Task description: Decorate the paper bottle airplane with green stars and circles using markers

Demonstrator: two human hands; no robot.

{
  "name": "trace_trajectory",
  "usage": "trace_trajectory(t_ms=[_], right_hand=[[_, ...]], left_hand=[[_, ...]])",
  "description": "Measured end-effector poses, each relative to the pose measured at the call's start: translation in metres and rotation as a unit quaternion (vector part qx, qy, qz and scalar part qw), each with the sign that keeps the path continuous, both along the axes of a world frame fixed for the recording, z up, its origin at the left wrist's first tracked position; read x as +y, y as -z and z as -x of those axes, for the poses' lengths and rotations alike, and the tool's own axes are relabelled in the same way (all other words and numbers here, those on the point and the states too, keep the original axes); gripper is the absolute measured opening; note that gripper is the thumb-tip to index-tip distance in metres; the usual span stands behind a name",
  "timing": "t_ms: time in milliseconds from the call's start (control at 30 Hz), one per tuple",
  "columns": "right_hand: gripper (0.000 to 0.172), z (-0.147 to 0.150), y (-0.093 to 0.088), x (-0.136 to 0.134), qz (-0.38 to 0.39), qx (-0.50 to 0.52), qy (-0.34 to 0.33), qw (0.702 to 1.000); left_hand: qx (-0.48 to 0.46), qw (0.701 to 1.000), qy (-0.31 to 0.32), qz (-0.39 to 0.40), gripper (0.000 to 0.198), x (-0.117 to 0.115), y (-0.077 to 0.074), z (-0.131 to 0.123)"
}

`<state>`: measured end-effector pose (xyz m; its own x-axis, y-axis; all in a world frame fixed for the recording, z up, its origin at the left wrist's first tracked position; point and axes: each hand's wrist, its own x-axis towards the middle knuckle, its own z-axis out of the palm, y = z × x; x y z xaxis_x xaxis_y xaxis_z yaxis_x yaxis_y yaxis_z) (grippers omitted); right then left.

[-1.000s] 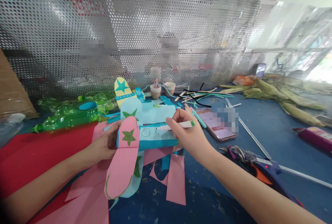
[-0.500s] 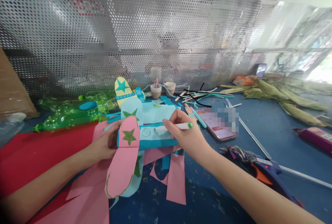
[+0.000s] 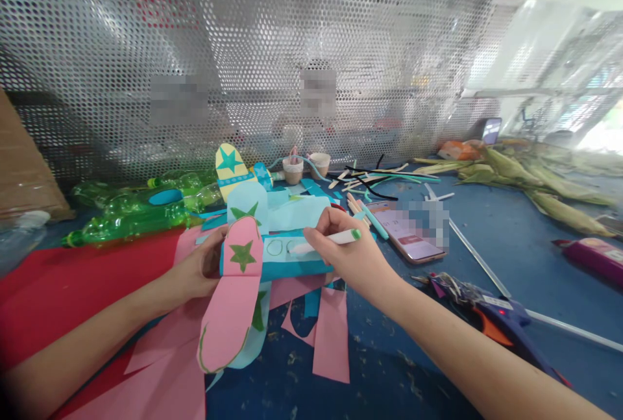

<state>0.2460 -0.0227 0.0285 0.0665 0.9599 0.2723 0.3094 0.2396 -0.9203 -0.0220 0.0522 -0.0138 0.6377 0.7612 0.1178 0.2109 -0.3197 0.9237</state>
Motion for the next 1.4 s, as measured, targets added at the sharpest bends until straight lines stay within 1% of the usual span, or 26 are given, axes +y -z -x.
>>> trace_trajectory(t_ms=[167, 233, 333, 433, 633, 767, 867, 967, 1033, 1100, 1167, 1267, 1400], right_hand=[[0.031, -0.003, 0.000, 0.000, 0.004, 0.001, 0.007, 1.000], [0.030, -0.004, 0.000, 0.000, -0.004, 0.004, 0.011, 1.000], [0.029, -0.006, -0.001, 0.001, -0.012, 0.000, 0.030, 0.999], [0.031, -0.008, -0.001, 0.003, -0.020, -0.004, 0.053, 0.998], [0.033, -0.008, -0.001, 0.006, -0.023, -0.018, 0.072, 0.997], [0.032, -0.005, 0.002, 0.007, -0.010, -0.016, 0.071, 0.997], [0.032, -0.005, 0.004, 0.007, -0.009, -0.013, 0.058, 0.998], [0.032, -0.007, 0.002, 0.006, -0.005, 0.021, 0.051, 0.998], [0.033, -0.010, -0.001, 0.006, -0.004, 0.058, 0.075, 0.995], [0.034, -0.014, -0.006, 0.006, -0.007, 0.077, 0.114, 0.990], [0.036, -0.017, -0.011, 0.006, -0.004, 0.071, 0.135, 0.988], [0.034, -0.019, -0.013, 0.006, 0.002, 0.051, 0.129, 0.990], [0.029, -0.019, -0.011, 0.007, 0.005, 0.029, 0.119, 0.992]], left_hand=[[0.006, 1.000, -0.005, 0.003, 0.093, 0.001, 0.000, 0.001], [0.001, 1.000, -0.001, 0.000, 0.089, 0.000, -0.001, 0.000], [-0.010, 1.000, 0.000, -0.002, 0.085, 0.000, 0.000, -0.001], [-0.017, 1.000, -0.005, 0.006, 0.087, 0.000, 0.003, -0.001], [-0.018, 1.000, -0.006, 0.007, 0.080, 0.001, 0.005, 0.000], [-0.017, 1.000, 0.002, 0.005, 0.082, 0.002, 0.005, 0.000], [-0.022, 1.000, 0.002, 0.007, 0.085, 0.003, 0.007, 0.001], [-0.037, 0.999, 0.004, 0.008, 0.089, 0.004, 0.010, 0.001], [-0.033, 0.999, 0.008, 0.007, 0.092, 0.005, 0.011, 0.001], [-0.027, 1.000, 0.007, 0.005, 0.094, 0.006, 0.011, 0.002], [-0.024, 1.000, 0.006, 0.000, 0.092, 0.006, 0.011, 0.002], [-0.023, 1.000, 0.003, -0.011, 0.087, 0.007, 0.012, 0.003], [-0.022, 1.000, -0.008, -0.008, 0.094, 0.008, 0.014, 0.004]])
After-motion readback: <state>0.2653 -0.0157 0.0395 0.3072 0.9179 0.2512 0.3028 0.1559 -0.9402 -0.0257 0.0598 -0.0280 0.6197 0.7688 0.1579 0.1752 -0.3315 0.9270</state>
